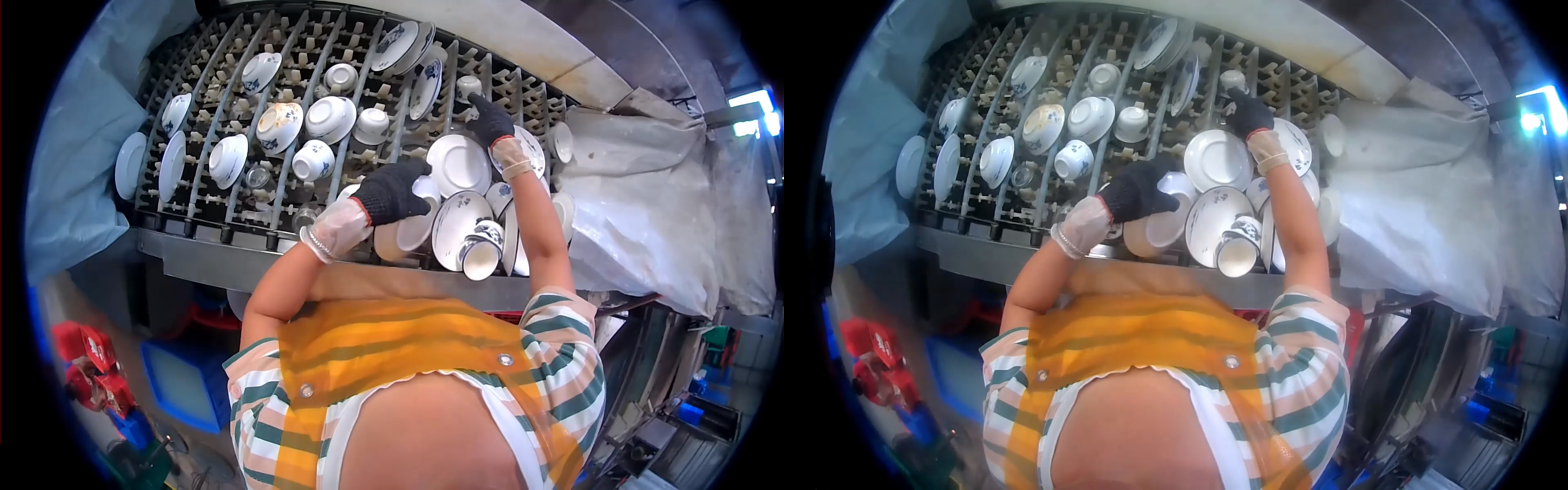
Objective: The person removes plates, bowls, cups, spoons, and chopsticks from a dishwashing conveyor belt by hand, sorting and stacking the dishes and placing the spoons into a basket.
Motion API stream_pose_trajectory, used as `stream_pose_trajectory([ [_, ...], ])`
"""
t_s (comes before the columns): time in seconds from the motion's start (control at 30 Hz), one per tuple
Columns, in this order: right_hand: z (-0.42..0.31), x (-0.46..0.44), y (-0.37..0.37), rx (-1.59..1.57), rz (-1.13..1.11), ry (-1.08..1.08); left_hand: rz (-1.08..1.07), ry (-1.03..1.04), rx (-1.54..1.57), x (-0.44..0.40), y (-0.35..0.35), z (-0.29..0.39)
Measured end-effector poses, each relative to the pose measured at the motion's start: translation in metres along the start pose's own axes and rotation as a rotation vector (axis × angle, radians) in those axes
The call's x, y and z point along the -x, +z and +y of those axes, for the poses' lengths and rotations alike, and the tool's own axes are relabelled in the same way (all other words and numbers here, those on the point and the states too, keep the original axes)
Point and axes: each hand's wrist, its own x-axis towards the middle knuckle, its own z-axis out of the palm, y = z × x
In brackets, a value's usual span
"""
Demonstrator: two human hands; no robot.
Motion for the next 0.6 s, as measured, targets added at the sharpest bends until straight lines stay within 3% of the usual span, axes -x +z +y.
stream_pose_trajectory([
  [0.03,0.001,0.004,0.000,0.013,0.202,-0.190,-0.032,-0.023,0.084,0.001,-0.005,0.010],
  [0.07,-0.009,0.008,-0.013,0.010,0.200,-0.183,-0.040,-0.025,0.084,0.004,-0.009,0.017],
  [0.2,-0.034,0.020,-0.023,-1.211,-0.524,-0.138,0.382,0.256,0.014,0.017,-0.031,0.038],
  [0.23,-0.030,0.013,0.007,-1.253,-0.572,-0.208,0.306,0.126,0.196,0.020,-0.048,0.051],
  [0.27,-0.029,0.005,0.035,-1.291,-0.619,-0.287,0.392,0.129,0.089,0.015,-0.052,0.047],
  [0.3,-0.054,0.022,0.023,-1.449,-0.742,-0.140,0.475,0.162,0.012,0.011,-0.058,0.051],
  [0.33,-0.060,0.017,0.028,-0.913,-0.552,-0.262,0.561,0.194,-0.069,0.008,-0.064,0.053],
  [0.4,-0.052,0.010,0.021,-0.321,-0.196,-0.367,0.627,0.164,-0.163,0.005,-0.066,0.037],
  [0.47,-0.049,0.023,-0.017,-0.111,-0.230,-0.395,0.649,0.107,-0.202,0.002,-0.060,0.018],
  [0.53,-0.016,0.016,-0.011,-0.024,-0.453,-0.470,0.635,-0.012,-0.284,0.001,-0.047,-0.008],
  [0.57,-0.005,0.020,-0.008,-0.055,-0.430,-0.532,0.531,-0.151,-0.213,-0.004,-0.034,-0.033],
  [0.6,0.001,0.021,-0.008,-0.081,-0.403,-0.596,0.499,-0.157,-0.168,-0.008,-0.025,-0.038],
])
